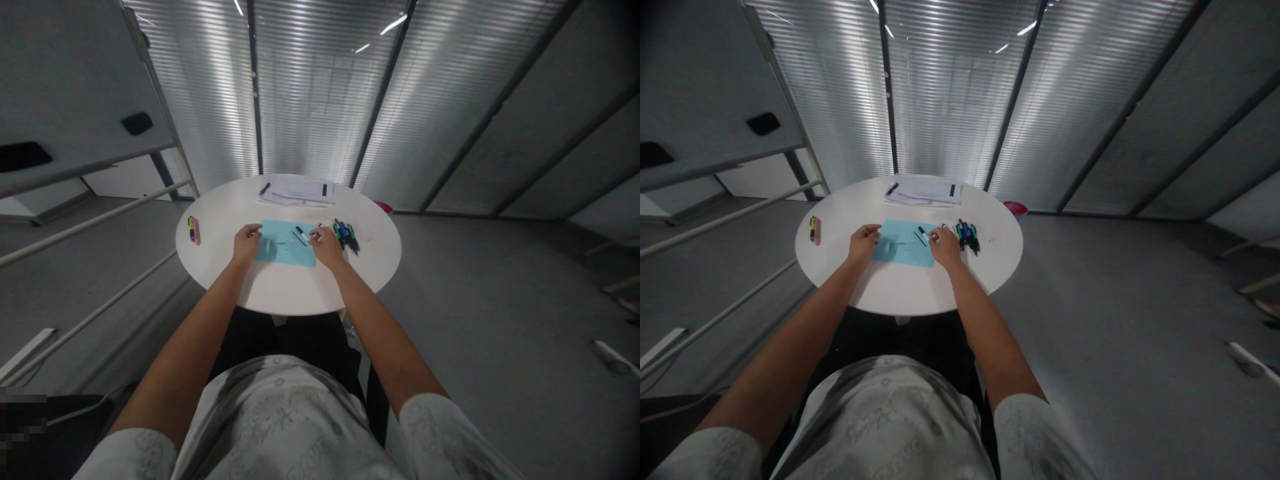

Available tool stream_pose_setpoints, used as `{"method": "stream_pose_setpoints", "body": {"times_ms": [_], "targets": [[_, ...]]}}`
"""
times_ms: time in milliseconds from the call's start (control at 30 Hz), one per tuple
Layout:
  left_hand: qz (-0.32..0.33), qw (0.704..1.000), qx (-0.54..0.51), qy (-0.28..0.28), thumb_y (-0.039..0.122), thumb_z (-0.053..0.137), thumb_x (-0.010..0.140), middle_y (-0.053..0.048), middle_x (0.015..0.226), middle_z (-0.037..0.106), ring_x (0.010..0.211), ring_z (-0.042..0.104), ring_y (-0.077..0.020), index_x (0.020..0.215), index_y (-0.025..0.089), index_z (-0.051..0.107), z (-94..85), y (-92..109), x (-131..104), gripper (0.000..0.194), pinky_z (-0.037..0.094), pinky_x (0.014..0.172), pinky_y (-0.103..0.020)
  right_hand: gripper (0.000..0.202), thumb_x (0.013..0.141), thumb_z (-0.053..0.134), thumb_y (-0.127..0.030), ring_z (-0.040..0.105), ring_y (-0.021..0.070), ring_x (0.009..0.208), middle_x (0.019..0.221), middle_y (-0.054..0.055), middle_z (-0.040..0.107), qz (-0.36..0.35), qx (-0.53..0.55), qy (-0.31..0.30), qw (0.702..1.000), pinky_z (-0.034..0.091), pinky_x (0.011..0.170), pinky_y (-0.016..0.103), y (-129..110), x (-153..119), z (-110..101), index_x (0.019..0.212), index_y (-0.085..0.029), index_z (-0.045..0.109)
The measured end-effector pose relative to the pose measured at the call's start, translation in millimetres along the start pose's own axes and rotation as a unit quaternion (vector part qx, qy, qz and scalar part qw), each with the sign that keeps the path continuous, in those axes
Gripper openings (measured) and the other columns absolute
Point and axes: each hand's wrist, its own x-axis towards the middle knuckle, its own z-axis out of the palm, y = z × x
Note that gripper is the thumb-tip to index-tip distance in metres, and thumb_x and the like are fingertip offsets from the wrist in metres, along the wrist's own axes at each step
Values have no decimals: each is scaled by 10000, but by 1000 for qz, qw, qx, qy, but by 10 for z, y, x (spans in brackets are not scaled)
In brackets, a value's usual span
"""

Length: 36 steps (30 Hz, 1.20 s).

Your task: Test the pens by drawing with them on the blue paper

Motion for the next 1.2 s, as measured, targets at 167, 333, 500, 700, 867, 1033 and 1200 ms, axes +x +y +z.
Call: {"method": "stream_pose_setpoints", "body": {"times_ms": [167, 333, 500, 700, 867, 1033, 1200], "targets": [[-44, 994, -76, 58, 145, 588, 548, 11, 666, 507, 586, 483, -98, 744, 221, 630, -35, 44, 54, 214, 432, 568, -236, 238, 801, 497, -153, 571, 170, 843, 928, 44, 607, 15, 44, 6, 999, 449, 824, 305, 71, 16, 25, 965, -187, 666], [-55, 992, -95, 59, 130, 597, 534, 9, 648, 497, 561, 481, -88, 736, 203, 616, -32, 70, 42, 216, 438, 548, -228, 241, 815, 493, -148, 579, 172, 856, 960, 52, 610, 19, 23, -2, 1000, 447, 810, 301, 59, 6, 30, 972, -189, 670], [-46, 995, -73, 58, 122, 585, 550, 11, 659, 500, 567, 496, -94, 734, 199, 608, -21, 69, 33, 201, 434, 558, -249, 238, 822, 496, -130, 593, 205, 921, 1007, 68, 631, 49, -58, 2, 997, 431, 825, 333, 14, -13, -19, 967, -206, 669], [-52, 995, -70, 56, 129, 582, 579, 15, 648, 495, 572, 506, -100, 739, 203, 602, -16, 87, 20, 178, 435, 574, -257, 229, 838, 503, -141, 585, 225, 966, 1038, 91, 630, 3, -95, -13, 995, 422, 873, 351, -71, -56, -70, 993, -200, 662], [-53, 994, -74, 57, 118, 572, 554, 12, 641, 495, 572, 494, -94, 736, 200, 613, -19, 69, 28, 204, 431, 554, -236, 282, 854, 493, -155, 573, 225, 1027, 1090, 90, 622, -31, -84, -30, 996, 437, 890, 340, -100, -78, -31, 1087, -219, 638], [-48, 995, -67, 56, 121, 569, 550, 7, 666, 509, 585, 503, -100, 743, 207, 616, -17, 43, 44, 217, 432, 553, -238, 353, 886, 482, -225, 574, 269, 1063, 1148, 149, 627, 8, -119, -22, 993, 425, 934, 393, -74, -59, 2, 1218, -169, 589], [-49, 995, -63, 61, 114, 569, 570, 7, 655, 493, 578, 505, -106, 743, 194, 607, -11, 51, 42, 195, 432, 589, -270, 422, 917, 456, -266, 583, 306, 1067, 1180, 204, 620, 42, -149, -16, 988, 426, 914, 421, -114, -75, 6, 1310, -127, 521]]}}
